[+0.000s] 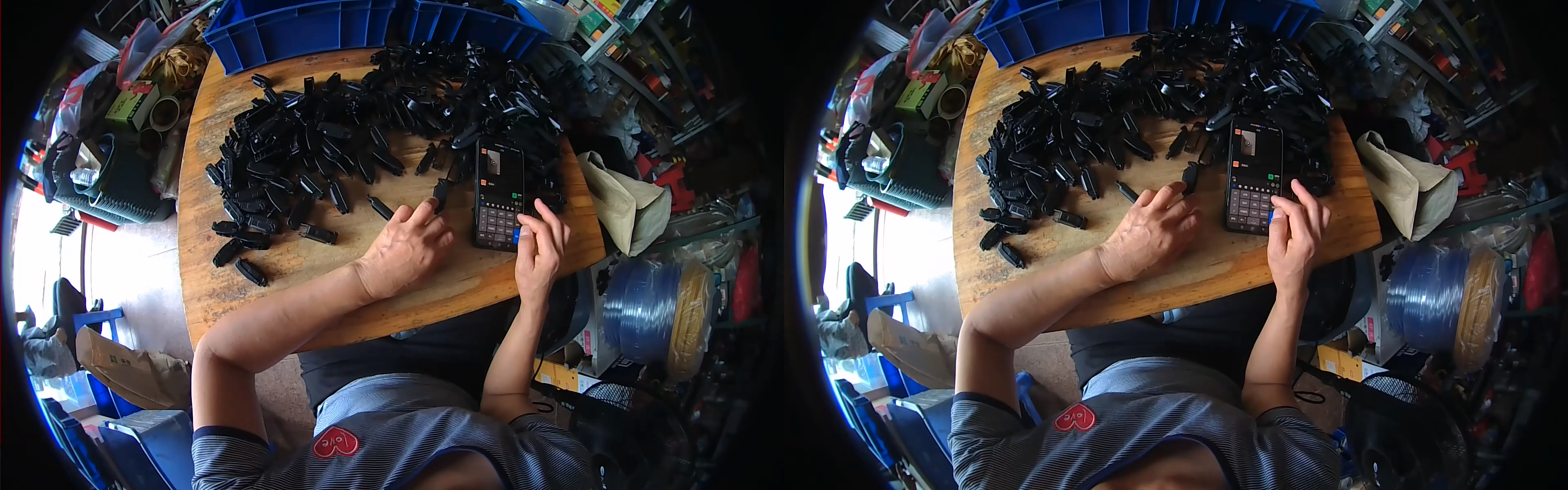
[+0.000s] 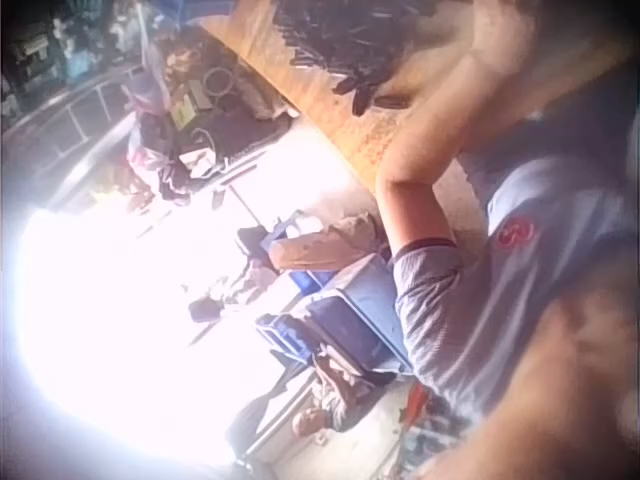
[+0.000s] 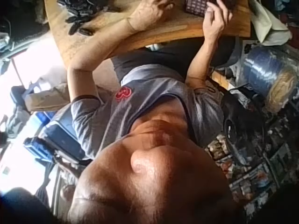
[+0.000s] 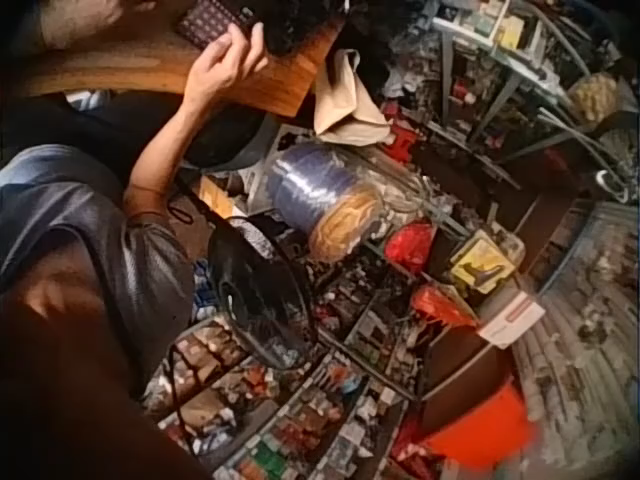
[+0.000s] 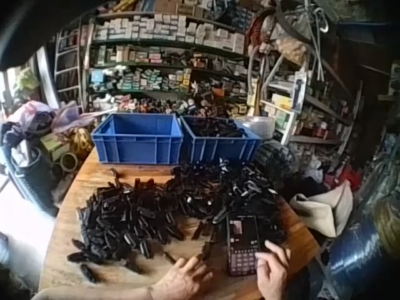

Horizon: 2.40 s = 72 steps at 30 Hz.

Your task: Inspecting and sorting small black plastic hardware parts at a workbench using a handheld scanner.

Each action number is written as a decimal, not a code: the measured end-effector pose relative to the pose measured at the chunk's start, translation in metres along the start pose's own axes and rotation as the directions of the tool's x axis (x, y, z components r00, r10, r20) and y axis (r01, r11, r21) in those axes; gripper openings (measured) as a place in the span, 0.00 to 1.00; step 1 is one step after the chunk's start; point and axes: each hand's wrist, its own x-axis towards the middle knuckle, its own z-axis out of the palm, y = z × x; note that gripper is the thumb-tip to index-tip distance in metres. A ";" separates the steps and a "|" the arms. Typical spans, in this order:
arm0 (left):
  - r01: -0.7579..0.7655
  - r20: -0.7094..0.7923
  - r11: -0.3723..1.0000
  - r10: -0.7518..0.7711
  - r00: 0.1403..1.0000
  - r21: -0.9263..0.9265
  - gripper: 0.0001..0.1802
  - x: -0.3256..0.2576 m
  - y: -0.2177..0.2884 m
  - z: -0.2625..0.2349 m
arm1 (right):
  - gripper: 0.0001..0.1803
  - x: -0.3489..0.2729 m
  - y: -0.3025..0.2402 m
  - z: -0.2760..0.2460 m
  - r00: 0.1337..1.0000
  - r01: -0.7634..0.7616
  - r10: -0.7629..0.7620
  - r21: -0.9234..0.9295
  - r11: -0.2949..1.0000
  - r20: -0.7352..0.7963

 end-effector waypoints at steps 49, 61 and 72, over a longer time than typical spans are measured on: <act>0.009 -0.018 0.999 -0.010 1.000 -0.037 0.17 0.000 0.000 0.001 | 0.10 0.008 -0.006 0.009 0.998 0.060 -0.060 0.011 0.998 -0.013; 0.001 -0.009 1.000 -0.001 1.000 0.014 0.16 0.001 0.001 0.001 | 0.11 -0.002 0.002 0.004 1.000 0.006 -0.006 0.081 0.997 -0.007; 0.005 -0.010 1.000 -0.005 1.000 0.005 0.17 0.001 0.001 0.001 | 0.10 -0.005 0.005 0.002 1.000 0.023 -0.022 0.088 0.996 -0.007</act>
